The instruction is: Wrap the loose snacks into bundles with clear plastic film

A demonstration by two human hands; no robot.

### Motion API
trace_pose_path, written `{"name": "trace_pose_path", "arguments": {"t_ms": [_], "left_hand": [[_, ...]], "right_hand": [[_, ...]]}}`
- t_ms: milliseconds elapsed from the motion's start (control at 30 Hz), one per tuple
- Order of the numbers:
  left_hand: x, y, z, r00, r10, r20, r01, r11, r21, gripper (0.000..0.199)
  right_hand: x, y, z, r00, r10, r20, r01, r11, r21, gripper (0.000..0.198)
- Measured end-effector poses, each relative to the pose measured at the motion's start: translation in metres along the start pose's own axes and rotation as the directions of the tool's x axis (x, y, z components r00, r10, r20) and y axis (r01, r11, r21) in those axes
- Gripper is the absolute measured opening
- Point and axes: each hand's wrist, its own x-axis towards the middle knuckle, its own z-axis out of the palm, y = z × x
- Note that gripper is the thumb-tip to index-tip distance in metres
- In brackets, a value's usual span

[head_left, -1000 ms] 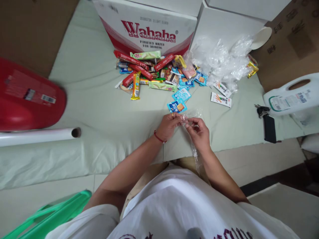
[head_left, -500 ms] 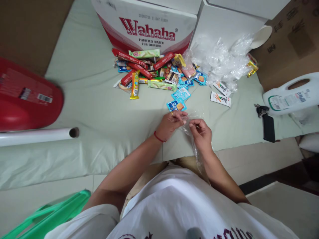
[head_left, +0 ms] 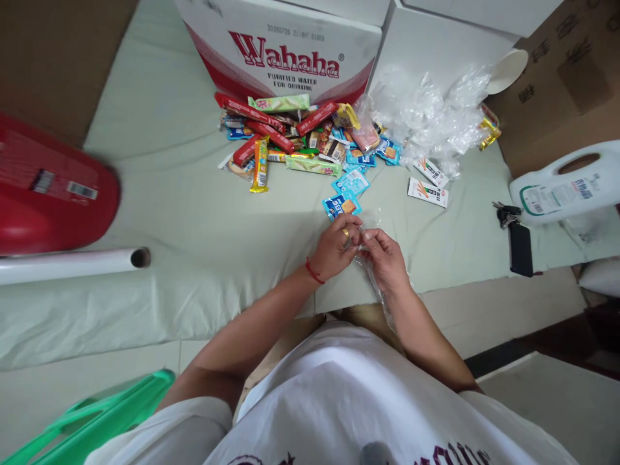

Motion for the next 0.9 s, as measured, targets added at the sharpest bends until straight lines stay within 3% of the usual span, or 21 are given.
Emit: {"name": "trace_pose_path", "arguments": {"t_ms": [133, 267, 400, 500, 667, 900], "left_hand": [[-0.001, 0.001, 0.000, 0.999, 0.009, 0.033, -0.009, 1.000, -0.001, 0.015], [-0.002, 0.005, 0.001, 0.996, 0.055, 0.063, -0.045, 0.988, -0.150, 0.019], [-0.001, 0.002, 0.005, 0.992, -0.120, -0.049, 0.095, 0.931, -0.352, 0.030], [0.002, -0.002, 0.008, 0.970, -0.211, -0.118, 0.169, 0.941, -0.294, 0.035], [0.004, -0.006, 0.007, 0.974, -0.219, -0.065, 0.194, 0.943, -0.270, 0.017], [0.006, -0.008, -0.001, 0.955, -0.295, -0.030, 0.266, 0.897, -0.353, 0.017]], "right_hand": [[0.002, 0.003, -0.003, 1.000, 0.009, -0.013, -0.009, 1.000, 0.004, 0.035], [0.004, 0.003, -0.007, 0.999, 0.002, -0.032, -0.001, 0.999, 0.043, 0.032], [0.003, 0.002, -0.007, 0.999, -0.014, -0.039, 0.016, 0.999, 0.042, 0.029], [0.003, 0.003, -0.004, 0.998, -0.024, -0.060, 0.026, 0.999, 0.040, 0.027], [0.005, 0.002, -0.004, 0.997, -0.044, -0.066, 0.046, 0.999, 0.020, 0.030], [0.002, -0.008, -0.010, 0.999, -0.006, -0.039, 0.005, 1.000, -0.017, 0.027]]}}
